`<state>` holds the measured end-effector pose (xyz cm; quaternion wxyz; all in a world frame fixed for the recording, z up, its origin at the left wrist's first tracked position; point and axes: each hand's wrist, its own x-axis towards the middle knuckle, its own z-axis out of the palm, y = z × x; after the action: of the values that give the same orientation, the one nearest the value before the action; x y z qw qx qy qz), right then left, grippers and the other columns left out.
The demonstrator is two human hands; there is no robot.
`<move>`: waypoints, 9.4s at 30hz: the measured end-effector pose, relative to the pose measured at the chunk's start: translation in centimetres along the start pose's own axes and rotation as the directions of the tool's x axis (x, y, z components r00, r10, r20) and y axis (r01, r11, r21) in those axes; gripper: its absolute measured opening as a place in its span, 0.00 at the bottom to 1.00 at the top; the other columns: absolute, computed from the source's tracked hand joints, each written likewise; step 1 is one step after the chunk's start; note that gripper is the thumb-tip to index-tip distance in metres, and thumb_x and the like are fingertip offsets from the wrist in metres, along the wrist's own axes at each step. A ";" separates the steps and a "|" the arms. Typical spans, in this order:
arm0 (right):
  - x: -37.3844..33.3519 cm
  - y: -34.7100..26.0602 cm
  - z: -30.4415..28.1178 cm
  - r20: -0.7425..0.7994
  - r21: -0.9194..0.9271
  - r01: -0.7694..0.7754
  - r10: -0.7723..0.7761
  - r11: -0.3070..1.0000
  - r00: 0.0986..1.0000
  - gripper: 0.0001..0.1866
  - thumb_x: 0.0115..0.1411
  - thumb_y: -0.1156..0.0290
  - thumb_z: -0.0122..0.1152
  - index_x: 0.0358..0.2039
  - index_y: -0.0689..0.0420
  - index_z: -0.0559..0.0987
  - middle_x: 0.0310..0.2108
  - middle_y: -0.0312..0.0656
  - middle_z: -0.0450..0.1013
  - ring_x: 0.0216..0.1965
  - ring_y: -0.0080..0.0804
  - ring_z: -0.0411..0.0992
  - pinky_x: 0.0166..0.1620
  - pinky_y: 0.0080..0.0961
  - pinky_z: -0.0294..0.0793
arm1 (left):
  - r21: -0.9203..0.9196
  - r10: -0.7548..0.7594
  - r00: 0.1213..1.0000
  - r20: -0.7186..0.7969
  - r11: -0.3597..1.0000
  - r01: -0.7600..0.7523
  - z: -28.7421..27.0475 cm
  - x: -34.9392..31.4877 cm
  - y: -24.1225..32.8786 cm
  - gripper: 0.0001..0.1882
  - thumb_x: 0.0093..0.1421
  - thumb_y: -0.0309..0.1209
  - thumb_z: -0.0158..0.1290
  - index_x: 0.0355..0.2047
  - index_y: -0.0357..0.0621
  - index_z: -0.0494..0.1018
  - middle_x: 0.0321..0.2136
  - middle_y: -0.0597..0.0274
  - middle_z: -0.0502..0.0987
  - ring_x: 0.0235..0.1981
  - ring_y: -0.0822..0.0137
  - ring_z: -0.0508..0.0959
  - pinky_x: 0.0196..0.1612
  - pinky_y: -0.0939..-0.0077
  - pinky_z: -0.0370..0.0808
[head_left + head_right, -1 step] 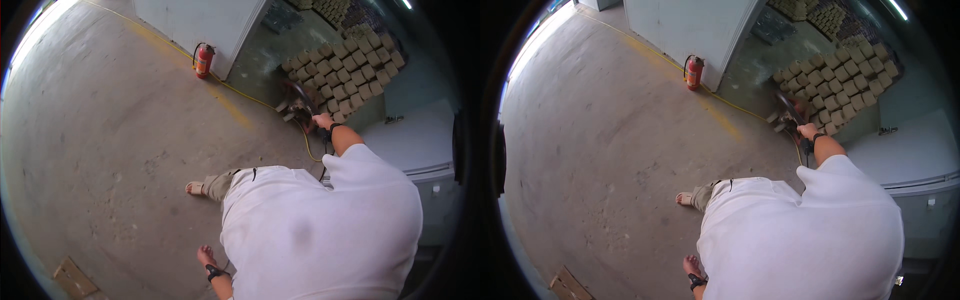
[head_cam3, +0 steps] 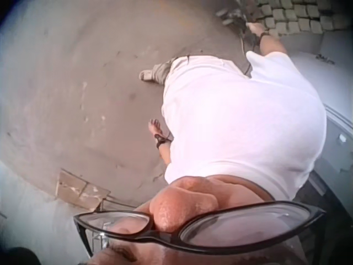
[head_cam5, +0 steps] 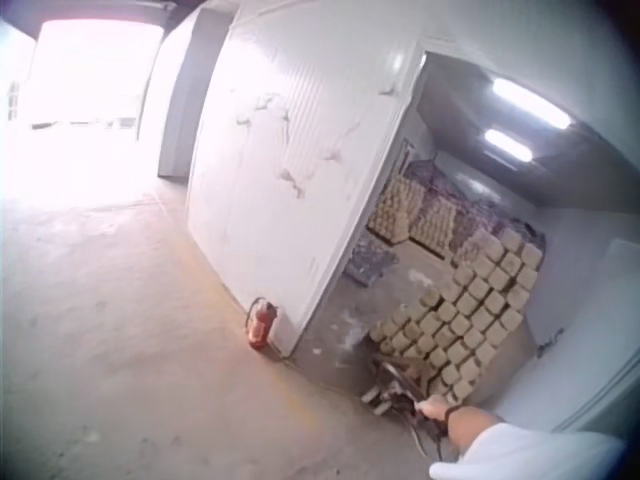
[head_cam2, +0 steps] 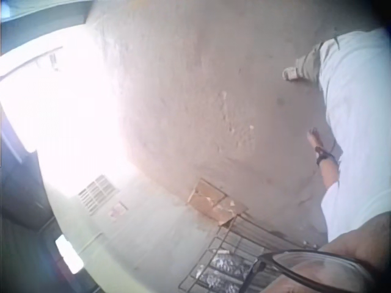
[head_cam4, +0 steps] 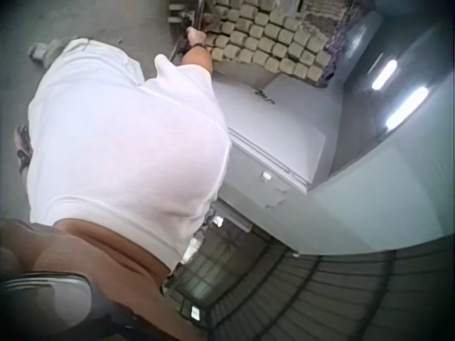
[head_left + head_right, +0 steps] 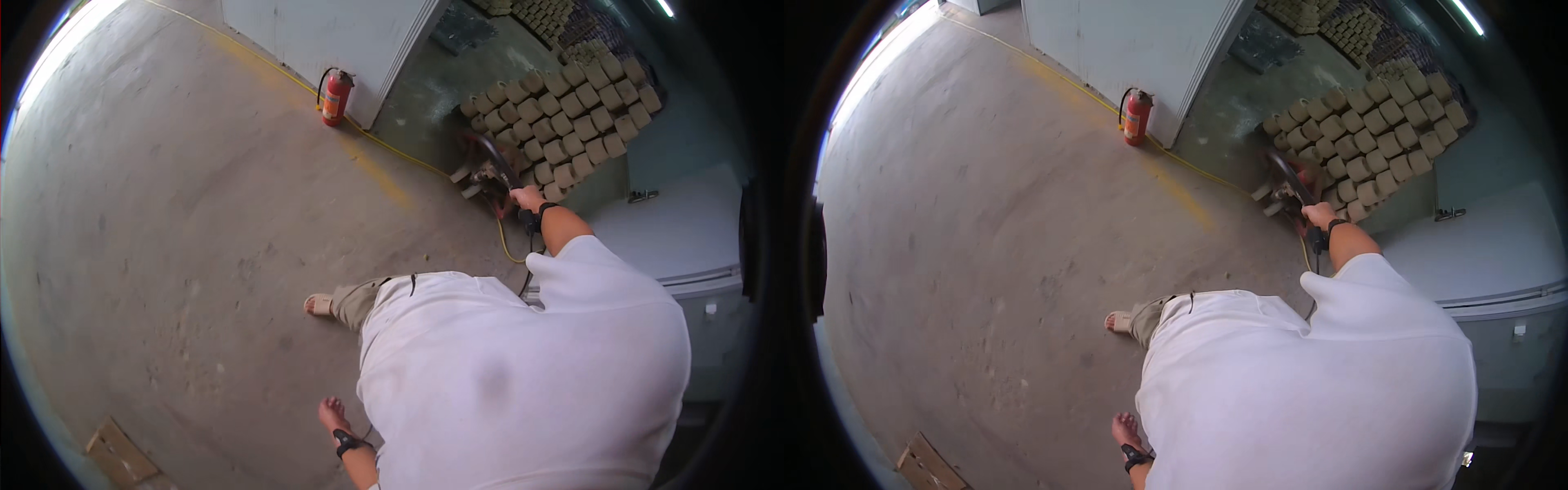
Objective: Use a manual pallet jack to move a pallet of spools in a warehouse.
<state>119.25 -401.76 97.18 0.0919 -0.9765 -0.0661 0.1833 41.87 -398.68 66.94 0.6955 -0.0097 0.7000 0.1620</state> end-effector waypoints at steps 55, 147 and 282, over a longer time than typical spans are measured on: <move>-16.7 -5.7 8.5 0.282 -0.500 0.327 -0.206 0.802 0.937 0.22 0.57 0.50 0.46 0.30 0.56 0.79 0.25 0.43 0.75 0.29 0.37 0.72 0.34 0.39 0.69 | -0.097 0.006 0.995 -0.098 0.995 -0.015 -18.1 0.7 15.1 0.23 0.62 0.39 0.47 0.54 0.40 0.65 0.44 0.51 0.76 0.44 0.57 0.76 0.48 0.63 0.71; -96.7 -117.0 53.9 0.105 -0.574 0.285 -0.277 0.767 0.955 0.16 0.44 0.60 0.58 0.27 0.59 0.80 0.29 0.58 0.76 0.35 0.55 0.75 0.38 0.43 0.73 | 0.185 -0.219 0.975 -0.033 0.957 0.222 -93.8 22.0 147.5 0.21 0.63 0.42 0.43 0.51 0.42 0.68 0.38 0.57 0.79 0.37 0.60 0.78 0.43 0.62 0.73; -124.7 -146.3 9.3 -0.038 0.418 -0.609 0.683 0.674 0.730 0.19 0.43 0.50 0.64 0.22 0.54 0.82 0.24 0.48 0.76 0.30 0.45 0.76 0.39 0.37 0.74 | -0.846 -0.799 -0.519 -0.304 0.477 -0.238 6.3 -63.1 155.7 0.14 0.42 0.34 0.60 0.29 0.42 0.72 0.31 0.52 0.75 0.41 0.51 0.73 0.49 0.59 0.68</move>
<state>-13.39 -278.09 161.56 0.2126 -0.9119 0.3305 0.1185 12.88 -263.04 161.88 -0.2352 -0.6331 0.7373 0.0132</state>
